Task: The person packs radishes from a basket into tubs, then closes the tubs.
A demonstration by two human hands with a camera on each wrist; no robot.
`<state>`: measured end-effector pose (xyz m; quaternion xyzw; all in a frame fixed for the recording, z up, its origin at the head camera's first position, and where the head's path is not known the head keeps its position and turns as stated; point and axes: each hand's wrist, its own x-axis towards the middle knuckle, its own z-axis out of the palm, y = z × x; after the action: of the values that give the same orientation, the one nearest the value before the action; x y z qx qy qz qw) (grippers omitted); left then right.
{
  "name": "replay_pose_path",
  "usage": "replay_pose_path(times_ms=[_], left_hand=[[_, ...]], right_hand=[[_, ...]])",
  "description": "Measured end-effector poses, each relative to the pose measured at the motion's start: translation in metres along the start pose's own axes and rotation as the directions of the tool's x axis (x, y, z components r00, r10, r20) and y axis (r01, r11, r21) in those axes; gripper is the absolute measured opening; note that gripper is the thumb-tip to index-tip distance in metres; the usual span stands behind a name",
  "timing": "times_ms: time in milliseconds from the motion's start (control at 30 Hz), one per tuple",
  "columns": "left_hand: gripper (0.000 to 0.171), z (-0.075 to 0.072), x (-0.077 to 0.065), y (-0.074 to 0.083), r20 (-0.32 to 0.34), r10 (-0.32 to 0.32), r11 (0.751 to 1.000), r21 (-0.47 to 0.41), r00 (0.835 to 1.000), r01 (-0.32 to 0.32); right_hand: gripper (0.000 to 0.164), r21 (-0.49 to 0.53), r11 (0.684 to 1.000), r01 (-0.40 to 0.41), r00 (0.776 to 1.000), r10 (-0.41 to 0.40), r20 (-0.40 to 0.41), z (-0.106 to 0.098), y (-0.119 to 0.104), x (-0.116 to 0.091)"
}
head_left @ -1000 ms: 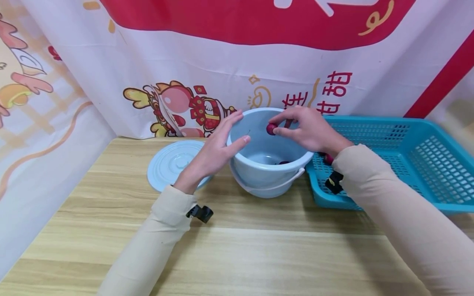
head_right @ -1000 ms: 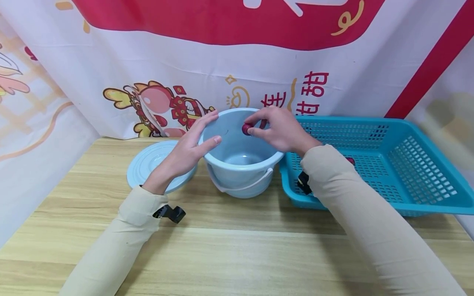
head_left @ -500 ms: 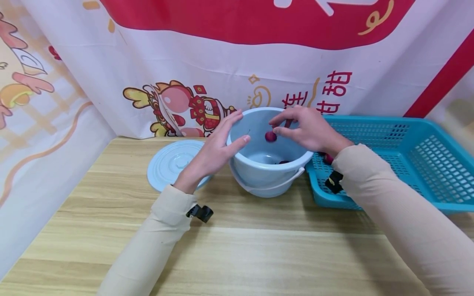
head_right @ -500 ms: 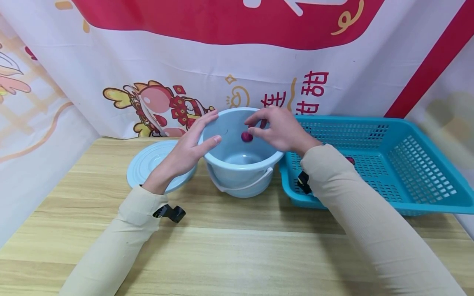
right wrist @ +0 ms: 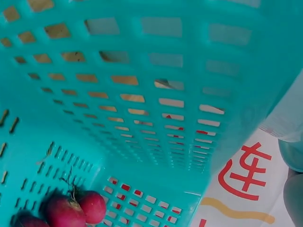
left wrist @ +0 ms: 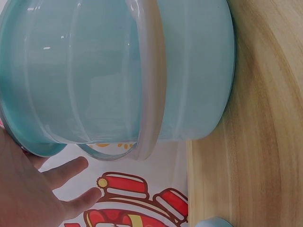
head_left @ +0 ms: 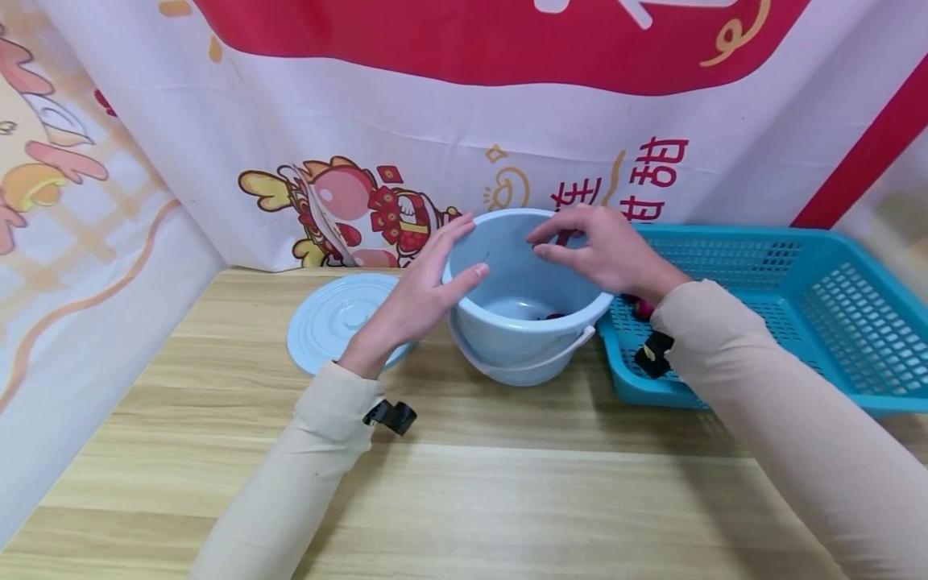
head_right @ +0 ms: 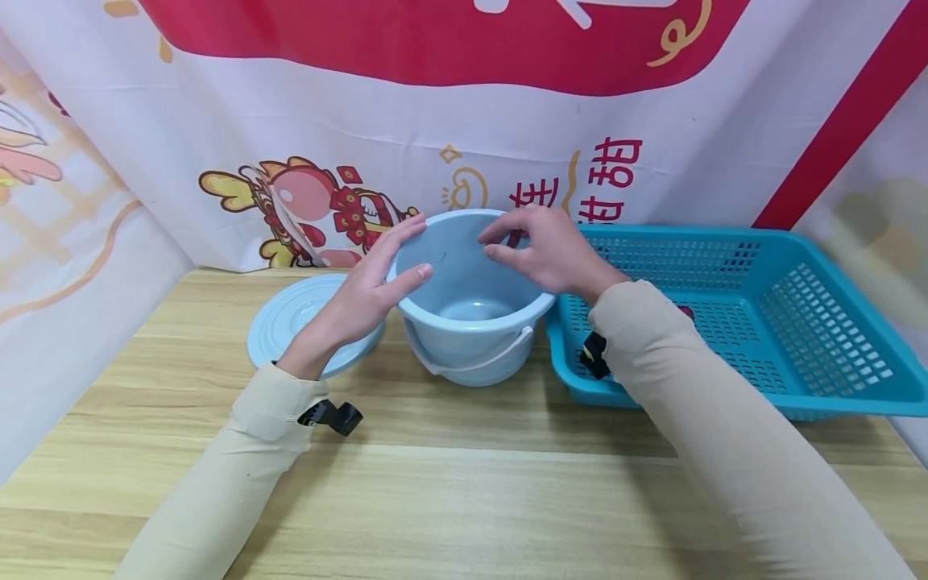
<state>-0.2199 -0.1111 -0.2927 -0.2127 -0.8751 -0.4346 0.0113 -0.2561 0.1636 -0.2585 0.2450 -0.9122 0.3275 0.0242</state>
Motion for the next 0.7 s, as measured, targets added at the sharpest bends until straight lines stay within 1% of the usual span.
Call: replay_pose_path(times_ms=[167, 333, 433, 500, 600, 700], left_hand=[[0.076, -0.001, 0.0, 0.0, 0.002, -0.004, 1.0, -0.003, 1.0, 0.004], [0.076, -0.001, 0.0, 0.0, -0.001, 0.002, 1.0, -0.009, 1.0, -0.002], [0.075, 0.0, 0.0, -0.001, 0.0, 0.008, 1.0, -0.012, 1.0, -0.008], [0.075, 0.001, 0.001, -0.001, 0.0, 0.011, 1.0, -0.011, 1.0, -0.011], [0.075, 0.001, 0.001, -0.001, -0.002, 0.011, 1.0, -0.008, 1.0, -0.011], [0.075, 0.0, 0.001, -0.002, -0.003, 0.008, 1.0, -0.005, 1.0, -0.008]], right_hand=[[0.032, 0.075, 0.997, -0.034, 0.999, 0.036, -0.02, -0.005, 0.0, -0.002], [0.037, 0.178, 0.982, -0.067, 0.995, 0.079, -0.061, -0.019, 0.005, -0.01], [0.042, 0.249, 0.965, -0.078, 0.989, 0.106, -0.101, -0.028, 0.016, -0.018], [0.046, 0.266, 0.959, -0.094, 0.983, 0.132, -0.128, -0.034, 0.026, -0.023], [0.052, 0.26, 0.956, -0.136, 0.972, 0.179, -0.149, -0.041, 0.043, -0.031], [0.058, 0.231, 0.952, -0.202, 0.959, 0.24, -0.15, -0.046, 0.06, -0.037]])
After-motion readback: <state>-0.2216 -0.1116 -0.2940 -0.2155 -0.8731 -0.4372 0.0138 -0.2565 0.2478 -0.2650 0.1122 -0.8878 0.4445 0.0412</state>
